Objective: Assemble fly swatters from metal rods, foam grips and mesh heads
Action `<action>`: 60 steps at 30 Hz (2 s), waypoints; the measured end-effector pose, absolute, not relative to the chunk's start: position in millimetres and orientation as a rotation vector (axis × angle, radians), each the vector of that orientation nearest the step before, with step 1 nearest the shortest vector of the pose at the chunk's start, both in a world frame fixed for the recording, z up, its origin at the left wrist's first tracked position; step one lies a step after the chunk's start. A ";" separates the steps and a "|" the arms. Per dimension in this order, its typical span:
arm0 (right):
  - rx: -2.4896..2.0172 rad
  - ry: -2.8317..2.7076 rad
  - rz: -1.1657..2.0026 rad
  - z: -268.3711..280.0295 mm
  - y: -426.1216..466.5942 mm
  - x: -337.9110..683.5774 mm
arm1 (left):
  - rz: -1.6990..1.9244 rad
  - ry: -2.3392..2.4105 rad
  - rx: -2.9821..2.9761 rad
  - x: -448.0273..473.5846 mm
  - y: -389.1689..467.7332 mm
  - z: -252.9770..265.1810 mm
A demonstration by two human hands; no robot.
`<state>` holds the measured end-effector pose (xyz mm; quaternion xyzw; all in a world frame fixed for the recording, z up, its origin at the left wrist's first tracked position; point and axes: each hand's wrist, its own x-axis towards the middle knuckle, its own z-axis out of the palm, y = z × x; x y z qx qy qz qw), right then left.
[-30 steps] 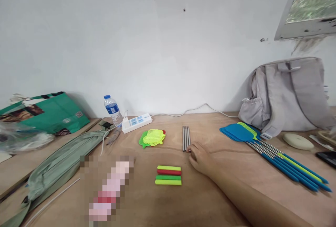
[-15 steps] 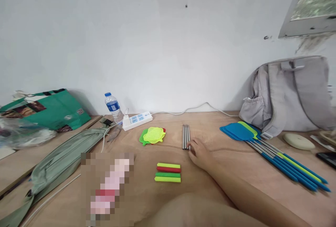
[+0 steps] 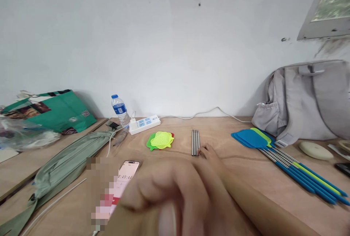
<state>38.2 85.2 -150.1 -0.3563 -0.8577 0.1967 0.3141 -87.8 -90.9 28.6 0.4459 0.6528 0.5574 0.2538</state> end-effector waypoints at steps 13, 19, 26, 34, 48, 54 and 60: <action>-1.017 -2.279 0.474 -149.3 82.0 36.3 | 0.358 2.134 2.038 -232.6 49.1 -102.7; -1.079 -2.283 0.424 -144.8 83.0 42.6 | 0.367 2.163 2.045 -231.6 49.9 -112.4; -1.244 -2.312 0.306 -146.3 91.8 48.8 | 0.529 2.087 2.005 -234.4 49.7 -103.3; -1.478 -2.261 0.208 -162.4 116.8 72.8 | 1.041 2.109 1.929 -231.7 47.6 -74.9; -1.318 -2.123 0.175 -122.4 126.0 107.7 | 1.782 1.353 1.143 -179.0 13.0 -4.5; -0.967 -2.102 0.157 -45.5 90.1 126.2 | 1.822 1.086 0.816 -158.3 -8.7 16.5; -0.823 -2.274 -0.008 -7.0 39.5 130.8 | 1.759 1.074 0.767 -143.3 -22.1 23.2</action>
